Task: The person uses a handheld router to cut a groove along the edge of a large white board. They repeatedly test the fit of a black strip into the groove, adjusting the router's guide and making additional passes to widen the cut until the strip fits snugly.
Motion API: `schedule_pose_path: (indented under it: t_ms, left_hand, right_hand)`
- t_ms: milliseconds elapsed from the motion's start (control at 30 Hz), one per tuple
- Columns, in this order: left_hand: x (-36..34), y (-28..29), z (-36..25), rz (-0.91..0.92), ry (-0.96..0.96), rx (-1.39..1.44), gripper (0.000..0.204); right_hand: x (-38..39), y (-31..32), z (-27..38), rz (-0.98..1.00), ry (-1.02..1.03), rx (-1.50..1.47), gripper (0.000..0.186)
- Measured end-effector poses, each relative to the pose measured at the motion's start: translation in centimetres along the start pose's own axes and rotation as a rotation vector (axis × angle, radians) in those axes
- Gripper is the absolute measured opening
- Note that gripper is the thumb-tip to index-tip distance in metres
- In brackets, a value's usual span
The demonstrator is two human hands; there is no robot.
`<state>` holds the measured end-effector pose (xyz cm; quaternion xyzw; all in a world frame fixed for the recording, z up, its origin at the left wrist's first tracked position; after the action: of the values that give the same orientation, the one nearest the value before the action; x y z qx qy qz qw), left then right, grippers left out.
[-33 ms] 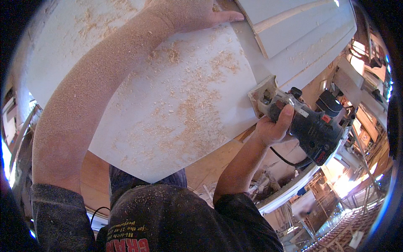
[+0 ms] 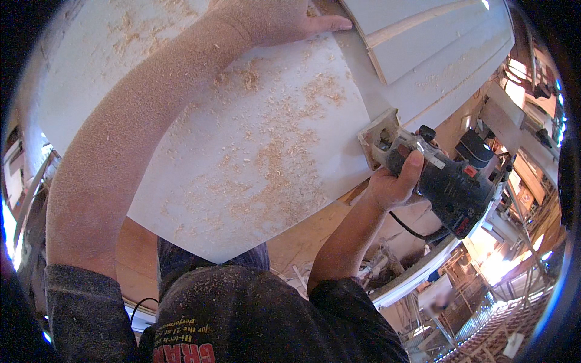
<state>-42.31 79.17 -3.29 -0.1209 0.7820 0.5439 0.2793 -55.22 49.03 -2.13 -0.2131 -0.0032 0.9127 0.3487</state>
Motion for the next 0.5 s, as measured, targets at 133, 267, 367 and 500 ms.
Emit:
schedule_pose_path:
  t_ms: [133,267,367,500]
  left_hand:
    - [-0.13,0.03,0.01,-0.002,0.000,0.009,0.088]
    - [-0.30,0.10,0.01,-0.001,-0.005,0.004,0.087]
    - [-0.49,0.24,-0.02,0.015,0.004,0.008,0.087]
    - [-0.79,0.48,0.02,0.015,0.007,0.019,0.087]
  right_hand:
    - [0.30,0.02,0.20,-0.059,-0.046,0.060,0.075]
    - [0.15,0.02,0.10,-0.055,-0.019,0.061,0.075]
    - [-0.12,0.46,-0.17,-0.028,-0.005,0.066,0.075]
    - [-0.14,0.43,-0.18,-0.022,0.020,0.091,0.076]
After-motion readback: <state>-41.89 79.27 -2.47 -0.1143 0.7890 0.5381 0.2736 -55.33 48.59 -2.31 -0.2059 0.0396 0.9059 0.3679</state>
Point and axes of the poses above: each hand's wrist, its own x-axis away from the middle knuckle, its own y-axis out of the back of the hand, z = x × y, the point moved 4 cm from there along -x, towards the middle knuckle, and after that the axes turned 11 degrees about -z, right-handed, at the moved point
